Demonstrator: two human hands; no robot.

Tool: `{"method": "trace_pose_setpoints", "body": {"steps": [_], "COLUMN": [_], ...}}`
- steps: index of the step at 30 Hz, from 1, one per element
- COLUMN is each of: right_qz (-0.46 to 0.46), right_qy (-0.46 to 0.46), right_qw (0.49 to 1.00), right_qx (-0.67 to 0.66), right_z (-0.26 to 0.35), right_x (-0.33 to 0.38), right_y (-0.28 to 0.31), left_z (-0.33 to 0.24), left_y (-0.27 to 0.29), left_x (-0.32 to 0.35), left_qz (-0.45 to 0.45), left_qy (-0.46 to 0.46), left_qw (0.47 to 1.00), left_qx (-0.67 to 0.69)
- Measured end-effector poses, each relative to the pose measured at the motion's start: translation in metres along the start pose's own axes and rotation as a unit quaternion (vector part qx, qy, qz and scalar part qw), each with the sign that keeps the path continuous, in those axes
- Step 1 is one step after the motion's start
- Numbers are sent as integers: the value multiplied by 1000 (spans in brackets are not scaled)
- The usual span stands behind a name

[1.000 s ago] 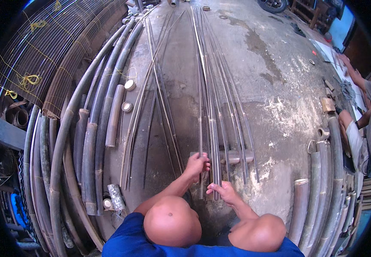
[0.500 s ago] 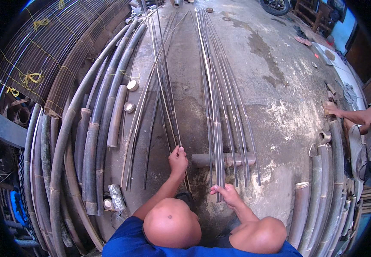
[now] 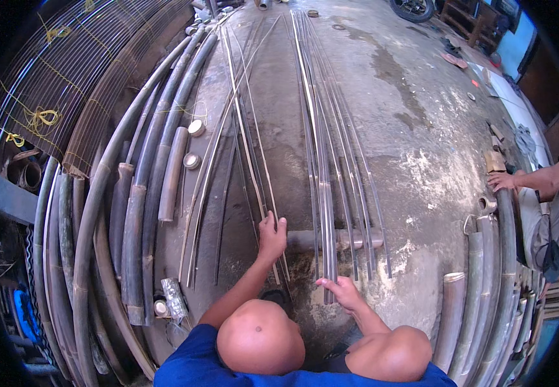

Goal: The person gathers a bundle of thin bamboo strips, unties them, and lays them on the floor. They then separate and align the strips into two parallel rows, adjusting them by hand.

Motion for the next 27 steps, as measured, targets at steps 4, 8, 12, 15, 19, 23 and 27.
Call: {"method": "trace_pose_setpoints", "body": {"steps": [4,8,12,15,19,23,27], "right_qz": [22,64,44,11,27,17,22], "right_qy": [1,73,67,47,79,7,-20], "right_qw": [999,993,993,998,995,998,998], "right_qx": [29,69,88,28,60,66,56], "right_z": [-6,54,30,20,11,7,-4], "right_x": [-2,18,9,7,8,7,3], "right_y": [11,-10,-1,0,12,10,6], "left_z": [-88,-127,-140,-99,-98,-63,22], "left_y": [-10,-46,-47,-34,24,63,115], "left_x": [19,50,49,48,14,-10,-29], "left_qz": [195,394,401,242,147,80,9], "left_qy": [45,182,164,322,172,172,116], "left_qw": [946,755,739,728,797,867,976], "left_qx": [253,492,516,555,560,460,182]}}
Point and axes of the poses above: each hand's wrist, its own x-axis away from the middle knuckle, its own y-axis out of the back of the hand, z = x × y, the point moved 10 cm from there along -x, towards the middle knuckle, and after that the axes turned 10 degrees about z, right-handed, at the moved point
